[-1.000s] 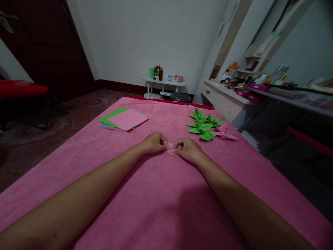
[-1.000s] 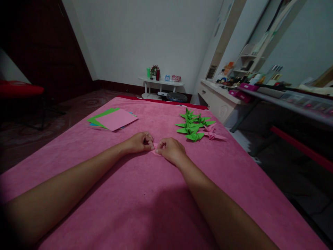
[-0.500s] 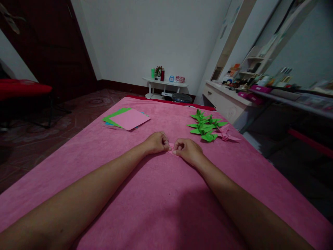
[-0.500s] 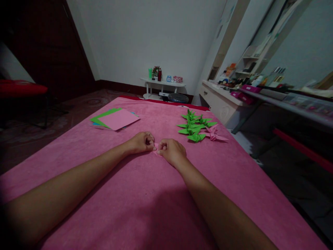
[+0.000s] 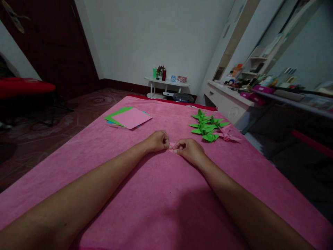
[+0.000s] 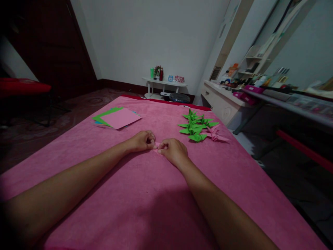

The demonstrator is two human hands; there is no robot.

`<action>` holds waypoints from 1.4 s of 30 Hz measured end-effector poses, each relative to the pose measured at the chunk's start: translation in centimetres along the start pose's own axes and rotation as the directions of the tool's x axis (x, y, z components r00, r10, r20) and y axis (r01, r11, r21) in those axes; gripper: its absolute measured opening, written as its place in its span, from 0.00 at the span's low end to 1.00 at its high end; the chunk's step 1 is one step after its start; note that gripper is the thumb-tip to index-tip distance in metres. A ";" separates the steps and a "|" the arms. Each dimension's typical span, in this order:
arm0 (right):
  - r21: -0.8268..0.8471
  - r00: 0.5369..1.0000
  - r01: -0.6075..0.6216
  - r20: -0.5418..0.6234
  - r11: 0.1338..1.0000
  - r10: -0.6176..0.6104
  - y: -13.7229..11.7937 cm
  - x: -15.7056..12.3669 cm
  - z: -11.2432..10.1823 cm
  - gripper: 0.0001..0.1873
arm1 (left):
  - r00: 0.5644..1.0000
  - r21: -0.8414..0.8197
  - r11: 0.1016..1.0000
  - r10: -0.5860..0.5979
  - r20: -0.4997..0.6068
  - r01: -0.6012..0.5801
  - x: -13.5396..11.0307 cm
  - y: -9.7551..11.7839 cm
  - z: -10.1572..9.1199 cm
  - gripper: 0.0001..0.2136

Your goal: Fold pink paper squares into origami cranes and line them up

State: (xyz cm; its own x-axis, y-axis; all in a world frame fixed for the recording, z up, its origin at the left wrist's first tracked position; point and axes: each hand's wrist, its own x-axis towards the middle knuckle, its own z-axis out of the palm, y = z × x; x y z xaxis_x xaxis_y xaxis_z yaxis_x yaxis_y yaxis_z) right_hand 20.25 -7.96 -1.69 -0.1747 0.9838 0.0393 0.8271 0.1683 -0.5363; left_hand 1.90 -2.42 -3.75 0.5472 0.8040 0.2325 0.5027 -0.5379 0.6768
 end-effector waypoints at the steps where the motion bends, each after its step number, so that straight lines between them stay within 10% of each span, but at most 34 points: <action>1: 0.001 1.000 0.004 0.000 1.000 -0.004 0.1 0.0 0.0 0.07 | 1.000 0.010 1.000 0.000 -0.005 0.000 0.0 0.0 -0.1 0.09; 22: 0.160 0.980 0.088 0.162 0.983 -0.114 1.5 0.7 -0.8 0.11 | 0.996 0.141 0.990 0.037 -0.075 -0.026 -0.5 0.1 -0.3 0.05; 30: 0.119 0.952 0.234 0.173 0.965 -0.252 1.9 0.7 -1.8 0.15 | 0.938 0.159 0.928 0.345 -0.024 -0.337 -1.1 1.7 -0.6 0.13; 37: 0.451 0.986 0.104 0.073 0.887 -0.152 1.9 1.2 -1.7 0.09 | 0.944 0.066 0.944 0.327 -0.039 -0.324 -1.6 2.5 -1.0 0.14; 42: 0.745 0.998 -0.058 0.060 0.664 0.019 1.6 1.2 -2.0 0.10 | 0.927 0.030 0.935 0.354 -0.121 -0.353 -1.6 3.3 -1.4 0.29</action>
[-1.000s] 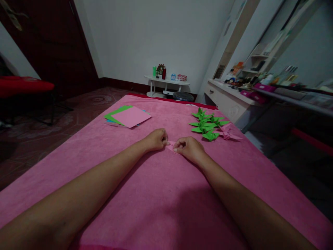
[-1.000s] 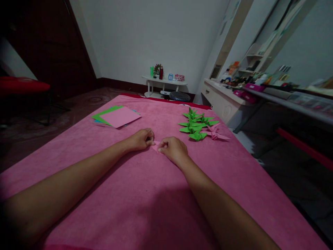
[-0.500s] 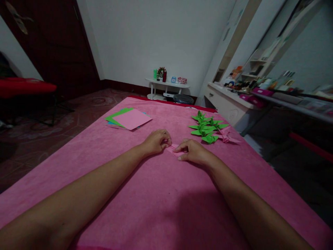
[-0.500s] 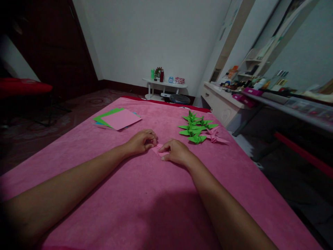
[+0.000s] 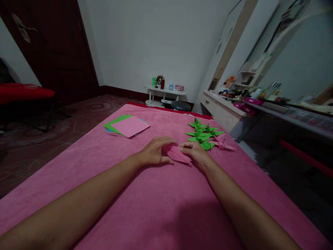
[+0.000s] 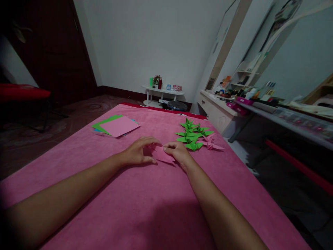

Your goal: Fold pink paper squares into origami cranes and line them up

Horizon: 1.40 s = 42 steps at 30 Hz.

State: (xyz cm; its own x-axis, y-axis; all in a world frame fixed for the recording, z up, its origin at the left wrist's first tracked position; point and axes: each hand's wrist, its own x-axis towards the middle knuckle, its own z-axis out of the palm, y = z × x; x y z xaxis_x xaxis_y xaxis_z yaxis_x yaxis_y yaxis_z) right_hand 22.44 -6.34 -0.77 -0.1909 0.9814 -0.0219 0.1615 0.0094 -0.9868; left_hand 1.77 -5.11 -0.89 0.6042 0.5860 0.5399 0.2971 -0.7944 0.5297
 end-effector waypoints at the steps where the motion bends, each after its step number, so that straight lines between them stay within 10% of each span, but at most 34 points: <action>1: 0.051 1.000 -0.026 0.006 0.998 0.026 -0.2 -0.1 0.0 0.10 | 1.000 -0.023 1.000 0.014 -0.006 -0.015 0.2 0.1 -0.1 0.28; 6: 0.094 0.997 -0.046 0.069 0.995 0.039 -1.4 -0.5 0.2 0.13 | 0.992 -0.160 0.985 -0.076 -0.101 0.059 0.8 0.7 -0.2 0.07; 17: -0.271 0.927 0.338 -0.066 0.901 -0.368 -3.0 -1.3 1.7 0.10 | 0.856 -0.467 0.822 -0.466 -0.223 0.326 1.2 1.3 0.4 0.13; 42: -0.400 0.791 0.473 -0.200 0.785 -0.579 -3.6 -2.2 2.2 0.05 | 0.904 -0.278 0.956 -0.201 -0.378 0.097 1.2 3.0 0.5 0.06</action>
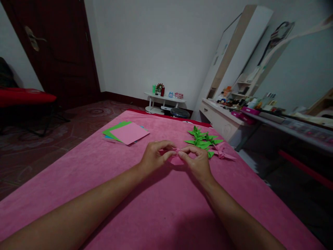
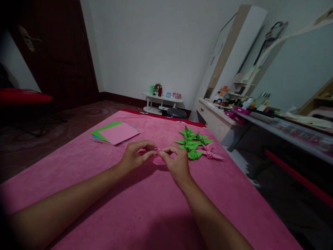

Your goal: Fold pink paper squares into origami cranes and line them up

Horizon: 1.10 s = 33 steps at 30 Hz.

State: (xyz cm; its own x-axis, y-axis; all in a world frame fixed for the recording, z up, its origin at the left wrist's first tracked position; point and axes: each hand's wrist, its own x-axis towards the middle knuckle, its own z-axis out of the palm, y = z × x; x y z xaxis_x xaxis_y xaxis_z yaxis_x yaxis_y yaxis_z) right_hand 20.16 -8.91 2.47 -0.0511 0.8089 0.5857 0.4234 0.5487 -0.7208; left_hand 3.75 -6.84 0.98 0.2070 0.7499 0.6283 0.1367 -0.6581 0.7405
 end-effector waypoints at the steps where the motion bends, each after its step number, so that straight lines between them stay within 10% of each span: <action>1: 0.000 1.000 0.003 -0.003 1.000 -0.003 0.0 0.0 0.0 0.05 | 1.000 0.014 1.000 0.011 0.005 -0.011 0.0 0.0 0.0 0.05; 12: -0.002 0.999 0.046 -0.004 0.999 -0.046 0.1 0.1 -0.1 0.04 | 0.977 -0.204 0.956 -0.204 0.060 0.212 0.8 -0.3 -0.1 0.10; 33: -0.037 0.997 0.054 -0.054 0.998 -0.056 -0.1 -0.1 0.2 0.04 | 0.971 -0.291 0.927 -0.219 0.097 0.239 1.0 -0.2 -0.4 0.10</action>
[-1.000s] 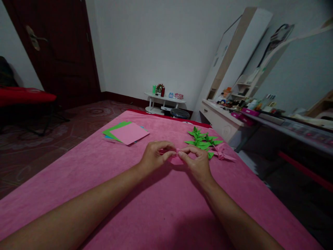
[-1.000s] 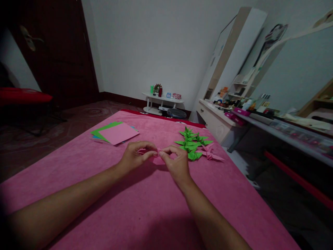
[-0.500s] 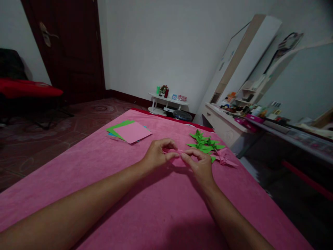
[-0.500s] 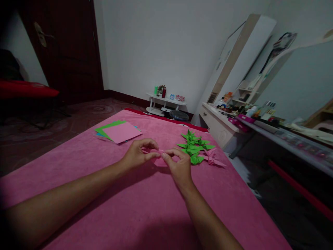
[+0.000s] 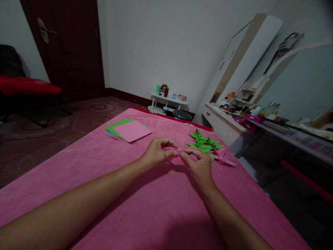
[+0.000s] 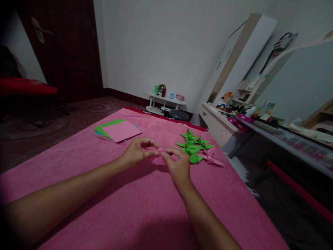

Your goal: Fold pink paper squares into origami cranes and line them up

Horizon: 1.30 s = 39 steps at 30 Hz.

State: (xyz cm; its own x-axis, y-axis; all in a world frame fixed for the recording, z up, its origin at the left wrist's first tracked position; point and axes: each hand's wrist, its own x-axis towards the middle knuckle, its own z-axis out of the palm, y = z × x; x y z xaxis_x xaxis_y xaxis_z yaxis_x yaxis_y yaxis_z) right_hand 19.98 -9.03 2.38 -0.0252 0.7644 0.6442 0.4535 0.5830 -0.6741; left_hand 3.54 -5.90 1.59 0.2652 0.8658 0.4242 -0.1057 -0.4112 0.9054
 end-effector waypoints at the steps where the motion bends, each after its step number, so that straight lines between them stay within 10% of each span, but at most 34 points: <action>1: -0.005 1.000 0.006 0.001 1.000 -0.006 0.0 0.0 0.0 0.04 | 1.000 0.032 0.999 0.025 0.000 -0.025 0.0 0.2 0.0 0.09; 11: -0.016 0.999 0.043 -0.004 0.999 -0.043 0.3 -0.3 0.4 0.04 | 0.988 0.414 0.900 0.152 -0.001 -0.138 -0.1 0.2 -0.3 0.07; 39: -0.149 0.991 0.124 0.073 0.981 -0.114 -0.1 0.3 -0.3 0.04 | 0.960 0.417 0.865 0.264 0.098 -0.280 -0.5 0.8 -0.3 0.05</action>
State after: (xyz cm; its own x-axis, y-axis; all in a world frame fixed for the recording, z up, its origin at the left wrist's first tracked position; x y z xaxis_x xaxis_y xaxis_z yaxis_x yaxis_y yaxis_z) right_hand 20.19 -8.94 2.78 -0.1420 0.7113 0.6884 0.5746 0.6255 -0.5278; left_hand 3.05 -6.63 2.09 0.3203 0.6945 0.6443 0.2338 -0.7170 0.6567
